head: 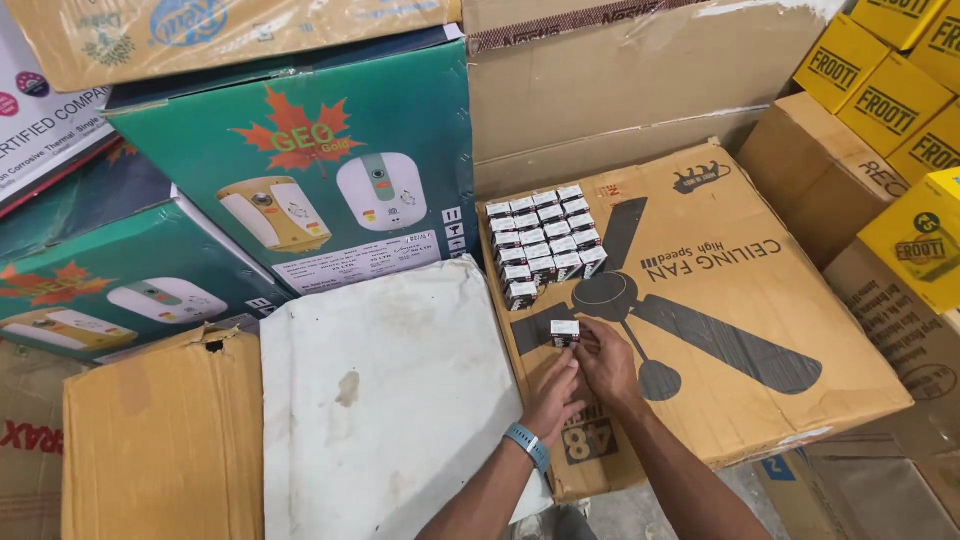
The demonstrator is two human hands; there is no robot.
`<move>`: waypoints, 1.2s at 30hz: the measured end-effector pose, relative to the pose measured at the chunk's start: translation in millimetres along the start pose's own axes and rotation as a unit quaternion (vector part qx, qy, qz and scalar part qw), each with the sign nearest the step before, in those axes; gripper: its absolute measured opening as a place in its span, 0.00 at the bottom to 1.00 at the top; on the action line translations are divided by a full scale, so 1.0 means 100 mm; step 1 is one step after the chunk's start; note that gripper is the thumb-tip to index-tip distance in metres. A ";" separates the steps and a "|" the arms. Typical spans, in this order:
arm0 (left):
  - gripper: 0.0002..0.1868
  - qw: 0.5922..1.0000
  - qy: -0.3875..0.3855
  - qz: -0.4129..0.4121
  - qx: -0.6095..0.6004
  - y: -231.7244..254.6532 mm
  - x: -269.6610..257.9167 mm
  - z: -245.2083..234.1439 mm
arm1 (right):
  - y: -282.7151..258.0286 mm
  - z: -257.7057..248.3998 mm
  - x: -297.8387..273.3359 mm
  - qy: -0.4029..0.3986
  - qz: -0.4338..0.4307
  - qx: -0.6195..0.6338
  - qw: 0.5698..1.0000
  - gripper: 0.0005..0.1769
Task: The person repeatedly picks up small white boxes from a table and places them in a neat stack on a large cardboard box. The person moves back and forth between the table and the stack, handling one box at a time.
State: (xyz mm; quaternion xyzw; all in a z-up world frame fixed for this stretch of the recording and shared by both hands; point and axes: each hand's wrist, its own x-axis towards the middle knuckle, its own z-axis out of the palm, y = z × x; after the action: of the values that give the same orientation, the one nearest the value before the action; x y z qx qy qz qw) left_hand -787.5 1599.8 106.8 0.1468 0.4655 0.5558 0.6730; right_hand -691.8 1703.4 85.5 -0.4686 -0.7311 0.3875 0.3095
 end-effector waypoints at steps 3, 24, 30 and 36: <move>0.41 0.999 0.016 0.033 0.033 0.07 0.26 -0.02 | 0.17 0.08 0.32 0.006 -0.016 -0.054 0.998 0.26; 0.44 0.987 0.133 0.041 0.083 0.34 0.86 -0.06 | 0.14 0.02 1.06 -0.099 0.026 0.070 0.992 0.29; 0.33 0.973 0.129 0.079 0.176 0.16 1.12 -0.33 | 0.08 -0.20 0.93 -0.096 0.040 0.135 0.985 0.24; 0.25 0.925 0.047 0.184 0.328 0.57 0.88 -0.24 | 0.02 -0.73 0.66 -0.070 -0.008 0.124 0.990 0.24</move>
State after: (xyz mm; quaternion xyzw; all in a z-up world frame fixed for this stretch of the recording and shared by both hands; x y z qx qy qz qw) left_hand -845.7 1689.9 94.7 0.4163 0.6173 0.4926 0.4505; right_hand -655.8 1785.1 126.5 -0.3931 -0.7009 0.5042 0.3162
